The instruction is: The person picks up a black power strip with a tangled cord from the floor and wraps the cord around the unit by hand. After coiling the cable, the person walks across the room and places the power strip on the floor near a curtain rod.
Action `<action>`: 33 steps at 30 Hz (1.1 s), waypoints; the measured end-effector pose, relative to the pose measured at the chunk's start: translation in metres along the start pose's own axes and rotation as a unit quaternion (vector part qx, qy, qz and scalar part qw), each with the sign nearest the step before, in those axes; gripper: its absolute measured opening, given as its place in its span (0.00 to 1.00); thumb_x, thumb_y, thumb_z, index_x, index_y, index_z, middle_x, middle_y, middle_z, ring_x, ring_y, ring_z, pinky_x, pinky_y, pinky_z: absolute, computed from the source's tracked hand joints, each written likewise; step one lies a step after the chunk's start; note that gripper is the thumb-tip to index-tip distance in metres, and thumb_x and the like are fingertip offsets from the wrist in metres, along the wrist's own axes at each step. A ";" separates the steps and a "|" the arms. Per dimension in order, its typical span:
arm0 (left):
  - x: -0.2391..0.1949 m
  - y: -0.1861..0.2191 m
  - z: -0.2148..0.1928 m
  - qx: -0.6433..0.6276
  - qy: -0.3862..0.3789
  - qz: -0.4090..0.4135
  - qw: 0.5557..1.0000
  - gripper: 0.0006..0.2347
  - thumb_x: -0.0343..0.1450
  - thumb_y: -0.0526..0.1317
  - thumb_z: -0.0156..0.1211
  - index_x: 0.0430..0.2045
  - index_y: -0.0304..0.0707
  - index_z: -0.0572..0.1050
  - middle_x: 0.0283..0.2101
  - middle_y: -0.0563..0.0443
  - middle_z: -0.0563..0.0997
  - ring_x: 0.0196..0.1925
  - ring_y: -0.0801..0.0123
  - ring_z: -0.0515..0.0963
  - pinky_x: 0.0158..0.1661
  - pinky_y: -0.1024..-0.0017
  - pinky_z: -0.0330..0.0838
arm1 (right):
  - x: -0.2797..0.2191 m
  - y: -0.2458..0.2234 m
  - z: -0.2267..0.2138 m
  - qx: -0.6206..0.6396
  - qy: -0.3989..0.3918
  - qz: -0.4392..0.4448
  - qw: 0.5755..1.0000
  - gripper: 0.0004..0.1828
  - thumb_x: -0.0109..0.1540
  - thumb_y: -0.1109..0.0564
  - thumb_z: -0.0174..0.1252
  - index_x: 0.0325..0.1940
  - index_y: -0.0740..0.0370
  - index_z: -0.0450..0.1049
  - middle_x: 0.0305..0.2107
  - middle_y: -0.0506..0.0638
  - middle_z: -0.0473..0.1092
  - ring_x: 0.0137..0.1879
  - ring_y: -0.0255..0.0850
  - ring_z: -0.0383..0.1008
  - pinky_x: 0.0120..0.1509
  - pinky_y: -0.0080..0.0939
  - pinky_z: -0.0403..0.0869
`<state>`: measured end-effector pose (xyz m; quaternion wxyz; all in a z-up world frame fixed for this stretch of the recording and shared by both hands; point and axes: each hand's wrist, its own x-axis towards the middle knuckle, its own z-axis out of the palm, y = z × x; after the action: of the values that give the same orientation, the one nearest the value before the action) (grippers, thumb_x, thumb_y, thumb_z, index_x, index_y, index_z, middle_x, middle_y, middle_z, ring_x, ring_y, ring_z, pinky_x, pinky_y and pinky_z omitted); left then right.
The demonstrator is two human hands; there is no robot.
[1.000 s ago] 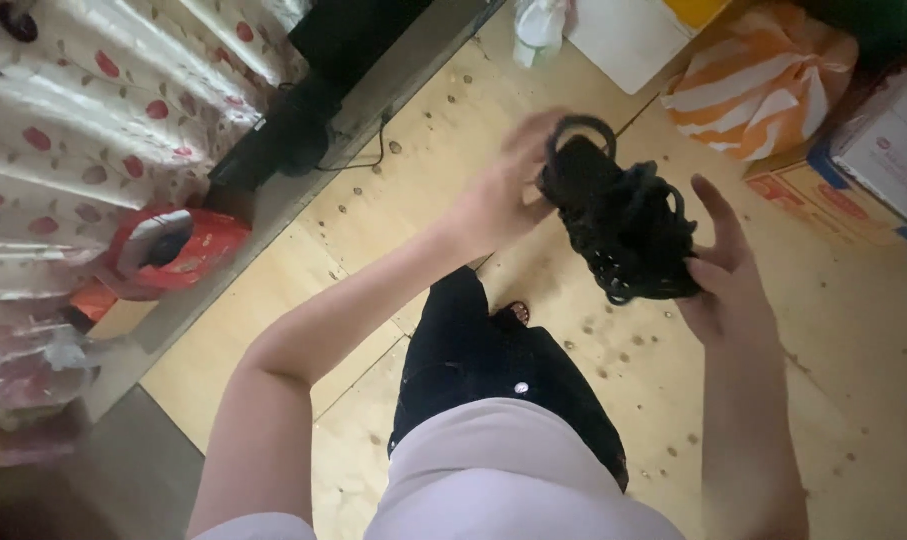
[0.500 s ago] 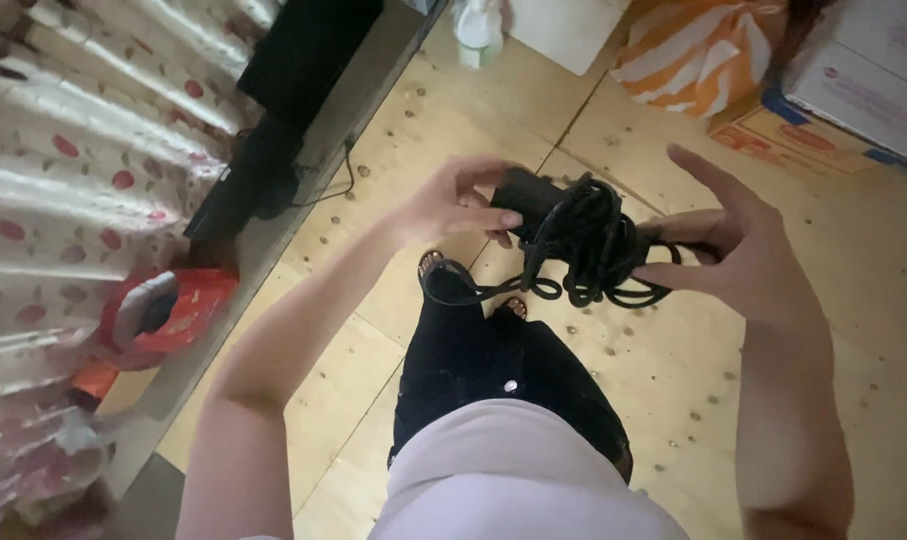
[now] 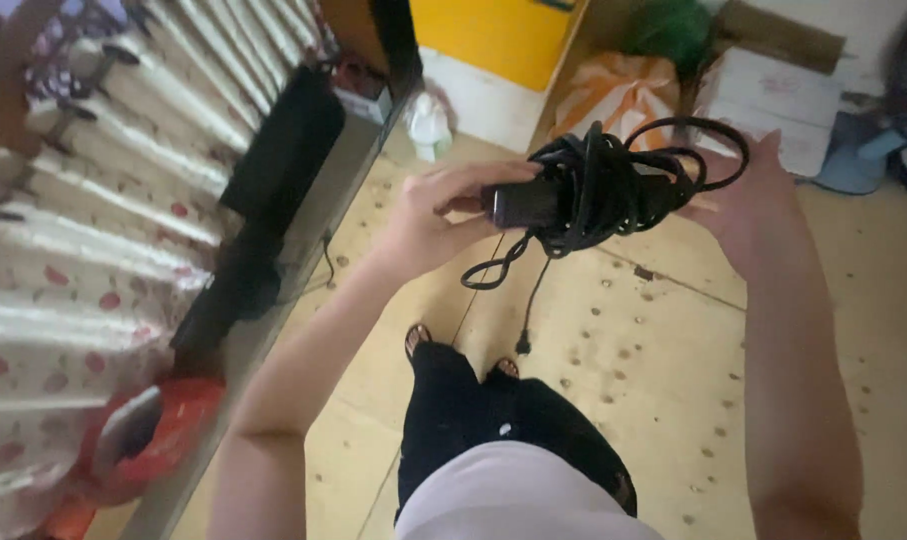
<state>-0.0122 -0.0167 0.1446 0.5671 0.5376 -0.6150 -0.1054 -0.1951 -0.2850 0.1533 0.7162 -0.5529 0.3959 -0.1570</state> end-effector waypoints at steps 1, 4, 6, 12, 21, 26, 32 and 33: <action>0.003 0.005 -0.001 0.018 0.003 0.054 0.998 0.14 0.75 0.31 0.63 0.55 0.34 0.71 0.57 0.39 0.79 0.58 0.54 0.83 0.54 0.69 0.86 | -0.009 -0.008 0.003 -0.016 -0.002 0.024 1.000 0.39 0.65 0.33 0.20 0.71 0.46 0.64 0.57 0.47 0.73 0.64 0.51 0.75 0.66 0.60 0.74; 0.006 0.013 -0.003 0.042 0.034 0.066 0.996 0.10 0.77 0.33 0.60 0.52 0.36 0.74 0.57 0.44 0.79 0.60 0.60 0.82 0.52 0.75 0.83 | -0.019 -0.010 -0.015 -0.056 -0.105 -0.090 0.989 0.51 0.56 0.25 0.21 0.76 0.53 0.54 0.68 0.56 0.62 0.71 0.56 0.65 0.67 0.64 0.69; 0.016 0.014 -0.006 0.054 0.041 0.123 0.990 0.10 0.77 0.33 0.60 0.52 0.36 0.74 0.57 0.43 0.79 0.59 0.58 0.83 0.57 0.70 0.83 | -0.037 -0.027 -0.017 -0.056 -0.184 -0.158 0.968 0.58 0.53 0.19 0.35 0.76 0.58 0.54 0.66 0.57 0.64 0.70 0.55 0.67 0.68 0.65 0.71; 0.050 0.023 -0.026 0.152 0.007 0.281 0.948 0.10 0.80 0.32 0.53 0.54 0.33 0.72 0.60 0.42 0.77 0.59 0.55 0.83 0.59 0.63 0.82 | -0.056 -0.066 -0.029 -0.115 -0.306 -0.330 0.885 0.50 0.50 0.61 0.61 0.75 0.61 0.51 0.69 0.61 0.60 0.73 0.57 0.66 0.69 0.62 0.76; 0.121 0.041 -0.045 0.180 0.011 0.354 0.918 0.11 0.76 0.21 0.49 0.47 0.31 0.74 0.57 0.39 0.78 0.58 0.52 0.84 0.57 0.63 0.81 | -0.048 -0.106 -0.002 -0.076 -0.240 -0.509 0.823 0.41 0.52 0.64 0.68 0.69 0.59 0.63 0.64 0.52 0.66 0.75 0.47 0.66 0.82 0.52 0.73; 0.130 0.046 -0.037 0.172 0.037 0.376 0.910 0.17 0.70 0.13 0.46 0.45 0.28 0.75 0.56 0.37 0.78 0.58 0.52 0.82 0.57 0.63 0.81 | -0.062 -0.107 0.011 -0.153 -0.139 -0.570 0.795 0.36 0.57 0.70 0.67 0.68 0.66 0.62 0.65 0.60 0.64 0.77 0.52 0.64 0.83 0.53 0.69; 0.127 0.052 -0.036 0.129 0.042 0.355 0.925 0.09 0.77 0.21 0.56 0.48 0.33 0.74 0.60 0.35 0.74 0.64 0.45 0.78 0.65 0.56 0.74 | -0.074 -0.079 0.003 -0.081 -0.160 -0.639 0.748 0.38 0.60 0.64 0.66 0.73 0.56 0.61 0.69 0.55 0.60 0.79 0.51 0.60 0.90 0.58 0.64; 0.124 0.056 -0.034 0.089 0.072 0.276 0.954 0.15 0.78 0.27 0.63 0.56 0.42 0.69 0.64 0.45 0.72 0.69 0.53 0.75 0.57 0.63 0.83 | -0.081 -0.075 0.003 -0.123 -0.085 -0.673 0.724 0.40 0.59 0.62 0.67 0.73 0.62 0.59 0.69 0.59 0.60 0.79 0.54 0.59 0.90 0.60 0.64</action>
<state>0.0121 -0.0746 0.2697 0.5665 0.4016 -0.7039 0.1493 -0.2282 -0.2550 0.2539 0.3792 -0.7682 -0.1271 -0.4999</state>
